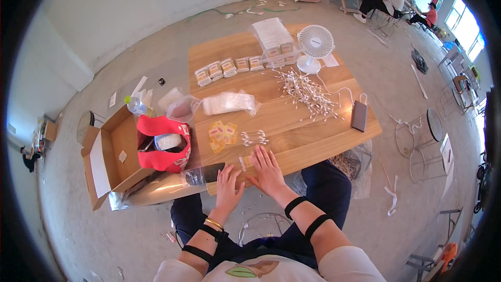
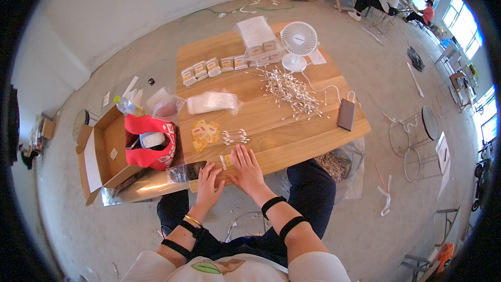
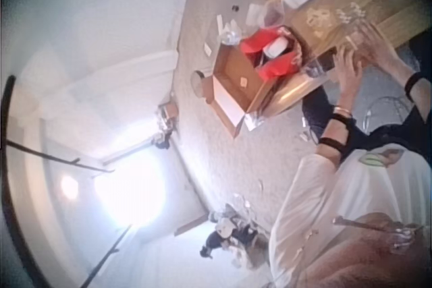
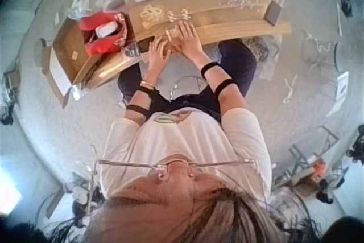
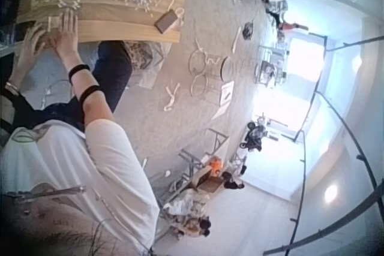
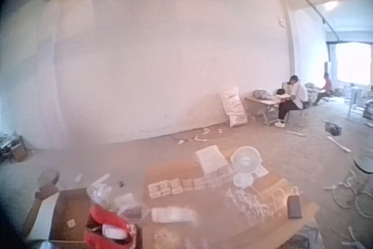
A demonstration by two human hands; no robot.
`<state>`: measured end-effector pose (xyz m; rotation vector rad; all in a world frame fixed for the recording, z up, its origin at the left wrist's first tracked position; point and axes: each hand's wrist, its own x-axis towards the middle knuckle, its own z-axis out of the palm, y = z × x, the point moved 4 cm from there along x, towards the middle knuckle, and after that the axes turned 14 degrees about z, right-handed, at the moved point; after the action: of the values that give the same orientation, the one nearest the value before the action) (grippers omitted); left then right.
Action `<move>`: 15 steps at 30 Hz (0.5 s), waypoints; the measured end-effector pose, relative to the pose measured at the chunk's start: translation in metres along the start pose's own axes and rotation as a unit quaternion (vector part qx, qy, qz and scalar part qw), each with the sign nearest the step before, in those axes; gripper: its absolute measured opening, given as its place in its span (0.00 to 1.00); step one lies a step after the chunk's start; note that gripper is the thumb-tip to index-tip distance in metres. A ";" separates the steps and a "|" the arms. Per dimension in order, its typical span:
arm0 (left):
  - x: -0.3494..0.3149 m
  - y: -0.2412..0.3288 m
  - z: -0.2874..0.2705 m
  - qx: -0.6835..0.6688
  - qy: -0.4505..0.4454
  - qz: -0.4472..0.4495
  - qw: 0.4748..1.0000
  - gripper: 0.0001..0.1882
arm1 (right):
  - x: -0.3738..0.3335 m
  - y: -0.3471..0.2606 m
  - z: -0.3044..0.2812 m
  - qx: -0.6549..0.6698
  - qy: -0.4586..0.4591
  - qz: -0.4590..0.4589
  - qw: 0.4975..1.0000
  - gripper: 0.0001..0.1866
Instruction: Sorting and arranging cotton swabs into neat rows on a table for packaging.
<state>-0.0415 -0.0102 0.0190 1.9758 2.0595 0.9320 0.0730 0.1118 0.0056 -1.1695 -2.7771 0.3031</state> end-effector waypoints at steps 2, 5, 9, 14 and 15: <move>0.000 0.001 -0.001 0.003 0.005 -0.001 1.000 0.23 | 0.000 -0.002 -0.001 0.001 -0.001 -0.001 1.000 0.46; 0.001 0.003 0.001 0.011 0.005 -0.004 1.000 0.24 | 0.000 -0.001 -0.002 -0.003 -0.005 -0.001 1.000 0.46; 0.001 0.004 0.002 0.012 0.008 -0.003 1.000 0.24 | 0.000 0.001 -0.001 0.002 -0.005 0.000 1.000 0.46; 0.000 0.003 0.003 0.019 0.008 -0.001 1.000 0.24 | 0.000 -0.001 -0.002 0.005 -0.003 0.001 1.000 0.46; 0.000 0.002 0.003 0.017 0.014 -0.005 1.000 0.24 | 0.000 -0.002 -0.002 0.005 -0.003 0.000 1.000 0.46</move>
<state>-0.0385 -0.0094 0.0177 1.9791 2.1104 0.9345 0.0722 0.1109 0.0076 -1.1696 -2.7776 0.3218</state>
